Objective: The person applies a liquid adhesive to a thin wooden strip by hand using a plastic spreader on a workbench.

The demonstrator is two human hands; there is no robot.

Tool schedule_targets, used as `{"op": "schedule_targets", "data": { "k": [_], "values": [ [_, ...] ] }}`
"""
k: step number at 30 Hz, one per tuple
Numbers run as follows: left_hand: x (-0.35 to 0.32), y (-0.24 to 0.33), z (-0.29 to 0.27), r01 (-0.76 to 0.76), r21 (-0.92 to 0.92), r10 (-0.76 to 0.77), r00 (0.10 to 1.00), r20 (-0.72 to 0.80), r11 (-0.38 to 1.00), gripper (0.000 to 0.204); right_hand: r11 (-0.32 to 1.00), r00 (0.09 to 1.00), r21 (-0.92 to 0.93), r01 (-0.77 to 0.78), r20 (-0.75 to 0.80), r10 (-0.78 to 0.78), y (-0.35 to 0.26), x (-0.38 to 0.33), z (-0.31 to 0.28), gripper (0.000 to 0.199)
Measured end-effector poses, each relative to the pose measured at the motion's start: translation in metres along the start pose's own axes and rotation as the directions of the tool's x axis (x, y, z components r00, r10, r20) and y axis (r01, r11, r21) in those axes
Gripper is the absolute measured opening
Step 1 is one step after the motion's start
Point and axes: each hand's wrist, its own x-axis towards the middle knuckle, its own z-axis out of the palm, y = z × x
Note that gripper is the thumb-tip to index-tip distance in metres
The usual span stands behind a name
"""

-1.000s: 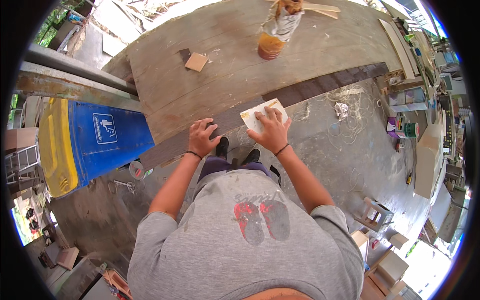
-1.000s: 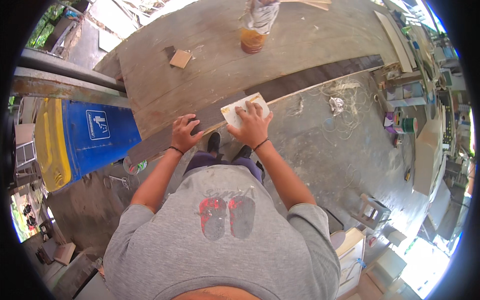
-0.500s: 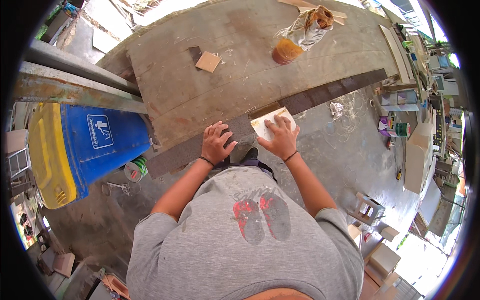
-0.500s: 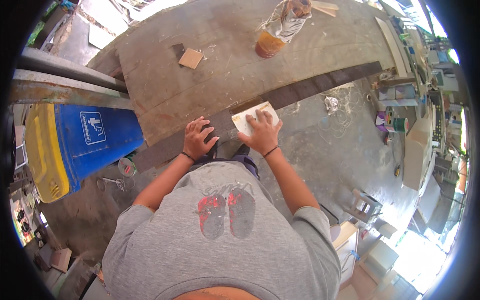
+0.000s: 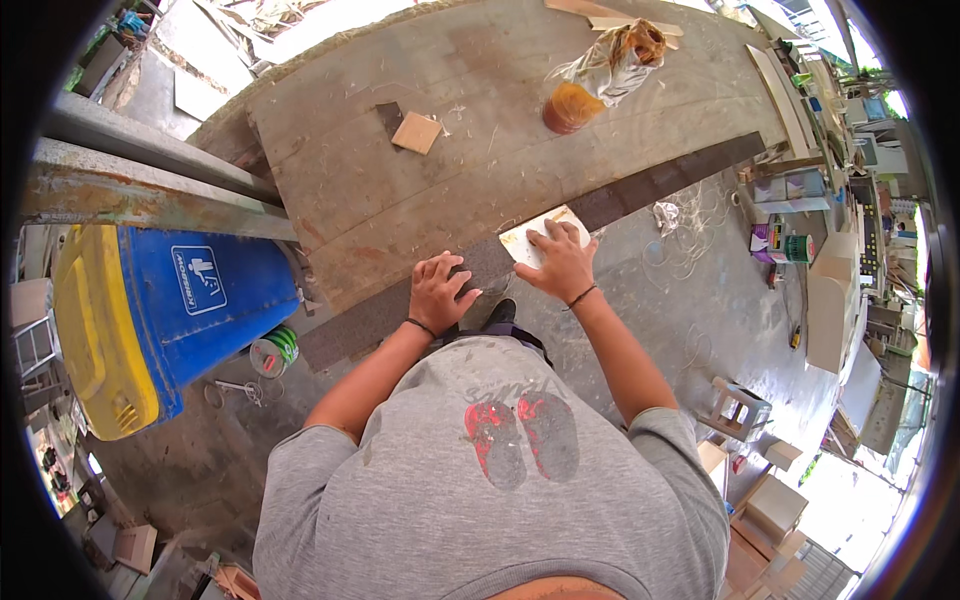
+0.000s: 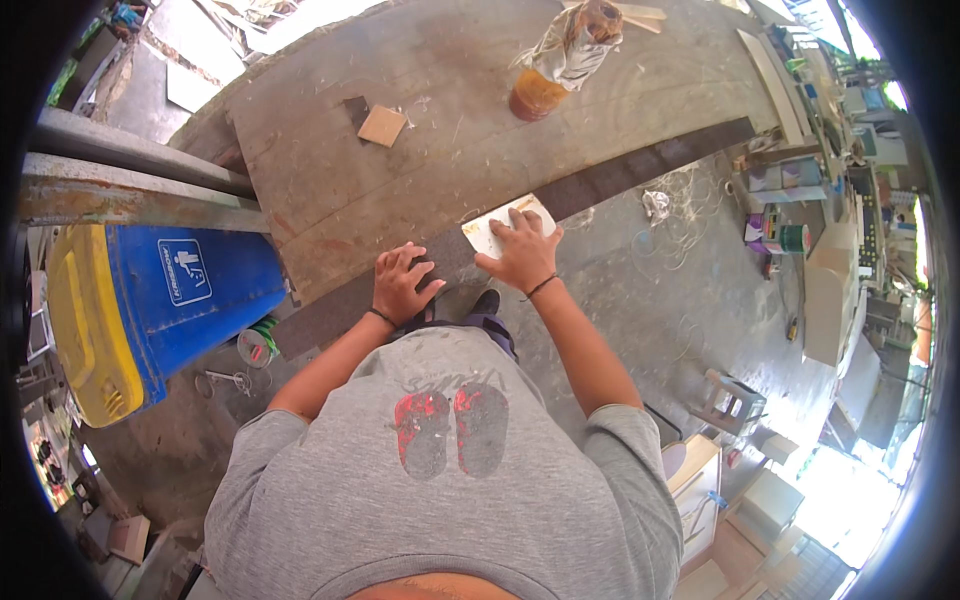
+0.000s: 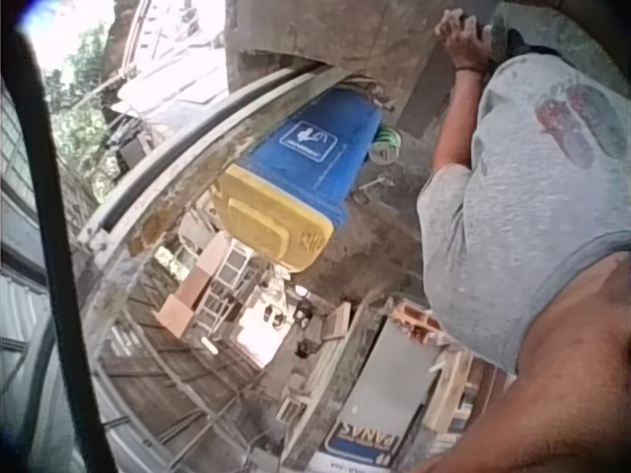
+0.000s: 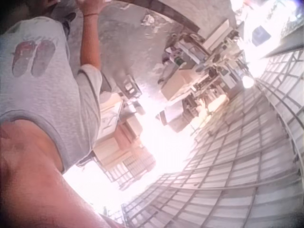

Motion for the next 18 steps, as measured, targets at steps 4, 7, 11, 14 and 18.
{"op": "schedule_targets", "data": {
  "k": [4,7,11,14,18],
  "values": [
    [0.001,0.0,0.0,-0.01,-0.008,0.01,1.0,-0.01,1.0,0.03,1.0,0.997,0.024,-0.004,-0.081,0.006,0.0,0.002,0.019,0.067],
    [0.002,0.001,0.0,-0.01,-0.027,0.01,1.0,-0.016,1.0,0.03,1.0,0.997,-0.002,0.009,-0.082,-0.01,0.004,0.0,0.02,0.067],
    [0.001,0.0,0.001,-0.004,-0.022,0.003,1.0,-0.017,1.0,0.03,1.0,0.997,-0.024,-0.006,0.076,0.008,0.003,0.002,-0.006,0.066],
    [-0.001,0.0,0.002,-0.005,-0.027,0.005,1.0,-0.011,1.0,0.029,1.0,0.994,-0.01,-0.024,0.107,0.025,0.001,0.006,-0.014,0.065],
    [0.0,0.002,0.0,-0.002,-0.036,0.002,1.0,-0.004,0.999,0.029,0.999,0.998,-0.025,-0.023,0.063,0.024,0.002,0.006,-0.005,0.065]
  ]
}}
